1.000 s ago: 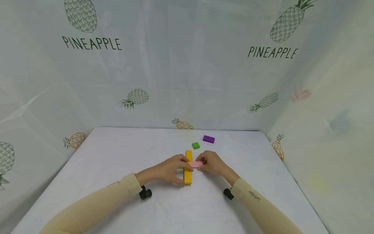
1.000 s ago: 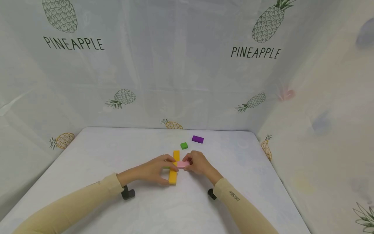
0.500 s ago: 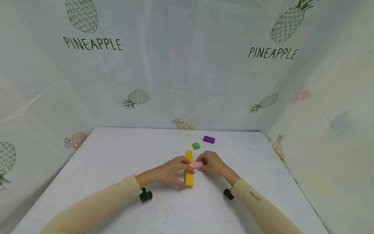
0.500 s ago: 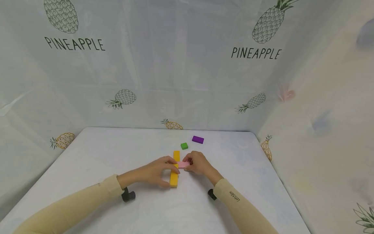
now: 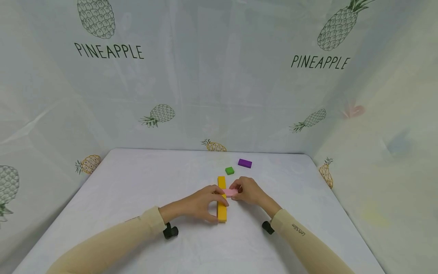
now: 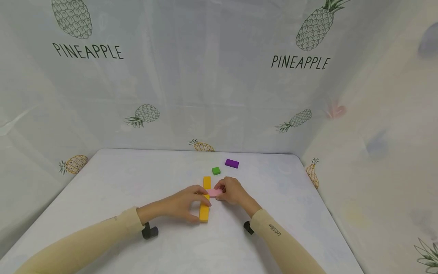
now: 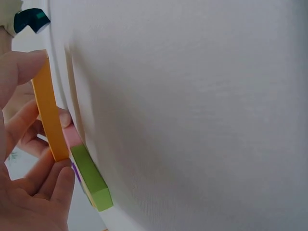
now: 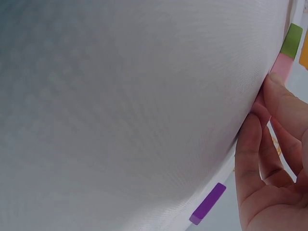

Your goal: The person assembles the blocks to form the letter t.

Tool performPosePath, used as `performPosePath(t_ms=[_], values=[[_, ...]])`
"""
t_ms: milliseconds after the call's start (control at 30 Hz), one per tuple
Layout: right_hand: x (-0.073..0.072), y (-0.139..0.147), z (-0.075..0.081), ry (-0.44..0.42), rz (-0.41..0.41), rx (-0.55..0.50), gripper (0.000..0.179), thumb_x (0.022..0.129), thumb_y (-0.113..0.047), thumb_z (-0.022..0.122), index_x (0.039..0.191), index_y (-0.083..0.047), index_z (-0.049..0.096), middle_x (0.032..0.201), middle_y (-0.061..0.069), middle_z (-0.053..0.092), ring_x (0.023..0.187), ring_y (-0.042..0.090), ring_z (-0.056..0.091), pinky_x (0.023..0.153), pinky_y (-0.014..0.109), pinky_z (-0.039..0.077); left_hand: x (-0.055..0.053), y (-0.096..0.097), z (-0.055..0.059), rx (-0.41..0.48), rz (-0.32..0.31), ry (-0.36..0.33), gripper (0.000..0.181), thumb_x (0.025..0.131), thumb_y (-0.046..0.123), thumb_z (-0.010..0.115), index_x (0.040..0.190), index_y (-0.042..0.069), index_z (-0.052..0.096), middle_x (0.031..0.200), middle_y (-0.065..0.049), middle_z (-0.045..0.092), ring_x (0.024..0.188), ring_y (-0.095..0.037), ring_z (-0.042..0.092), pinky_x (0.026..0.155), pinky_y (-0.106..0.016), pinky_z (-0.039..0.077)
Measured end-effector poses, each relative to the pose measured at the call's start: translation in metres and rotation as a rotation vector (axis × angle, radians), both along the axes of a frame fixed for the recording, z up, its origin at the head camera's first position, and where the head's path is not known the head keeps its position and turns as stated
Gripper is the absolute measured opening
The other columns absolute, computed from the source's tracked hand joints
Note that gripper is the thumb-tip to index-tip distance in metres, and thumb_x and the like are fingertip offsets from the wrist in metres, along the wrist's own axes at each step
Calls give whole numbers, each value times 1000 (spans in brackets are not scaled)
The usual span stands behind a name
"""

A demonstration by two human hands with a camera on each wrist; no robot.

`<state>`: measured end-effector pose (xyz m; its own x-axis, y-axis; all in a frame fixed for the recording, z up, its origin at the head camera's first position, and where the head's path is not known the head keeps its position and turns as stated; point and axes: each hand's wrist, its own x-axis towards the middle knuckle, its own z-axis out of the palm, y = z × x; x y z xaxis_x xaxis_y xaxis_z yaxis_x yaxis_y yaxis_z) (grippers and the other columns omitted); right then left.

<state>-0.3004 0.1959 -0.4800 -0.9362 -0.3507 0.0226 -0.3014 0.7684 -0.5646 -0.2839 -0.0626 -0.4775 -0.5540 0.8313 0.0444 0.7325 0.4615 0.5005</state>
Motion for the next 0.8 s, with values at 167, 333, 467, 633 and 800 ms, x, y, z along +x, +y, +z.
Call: performPosePath(t_ms=[167, 333, 467, 633, 800], values=[[0, -1, 0, -7, -9, 6, 24, 86, -15, 90, 108, -14, 79, 90, -4, 64, 84, 15, 56, 78, 29, 54, 3, 1, 0, -8, -13, 28, 47, 85, 35, 91, 129, 31, 74, 145, 2, 53, 135, -16, 47, 116, -38, 45], [0, -1, 1, -11, -14, 11, 24, 86, -15, 90, 108, -13, 79, 89, -3, 64, 84, 15, 56, 78, 29, 54, 5, 2, 1, -19, -13, 36, 48, 85, 35, 91, 130, 30, 74, 144, 2, 54, 135, -16, 47, 116, -37, 45], [1, -1, 2, -17, -17, 14, 24, 87, -14, 89, 108, -14, 79, 90, -3, 64, 85, 15, 56, 79, 29, 54, 6, 2, 0, -18, -16, 27, 48, 86, 35, 90, 130, 30, 74, 145, 1, 54, 135, -16, 47, 116, -37, 45], [2, -2, 2, -21, -23, 13, 24, 87, -14, 90, 108, -14, 79, 91, -3, 64, 85, 15, 57, 80, 29, 54, 7, 2, -2, -11, -21, 15, 47, 85, 34, 91, 130, 31, 74, 144, 0, 54, 134, -16, 48, 116, -36, 46], [2, -2, 2, -25, -28, 7, 25, 87, -13, 90, 109, -14, 79, 91, -3, 64, 86, 15, 56, 81, 30, 54, 9, 2, -5, -9, -33, 22, 47, 85, 34, 91, 129, 30, 74, 144, 0, 54, 133, -17, 48, 114, -36, 46]])
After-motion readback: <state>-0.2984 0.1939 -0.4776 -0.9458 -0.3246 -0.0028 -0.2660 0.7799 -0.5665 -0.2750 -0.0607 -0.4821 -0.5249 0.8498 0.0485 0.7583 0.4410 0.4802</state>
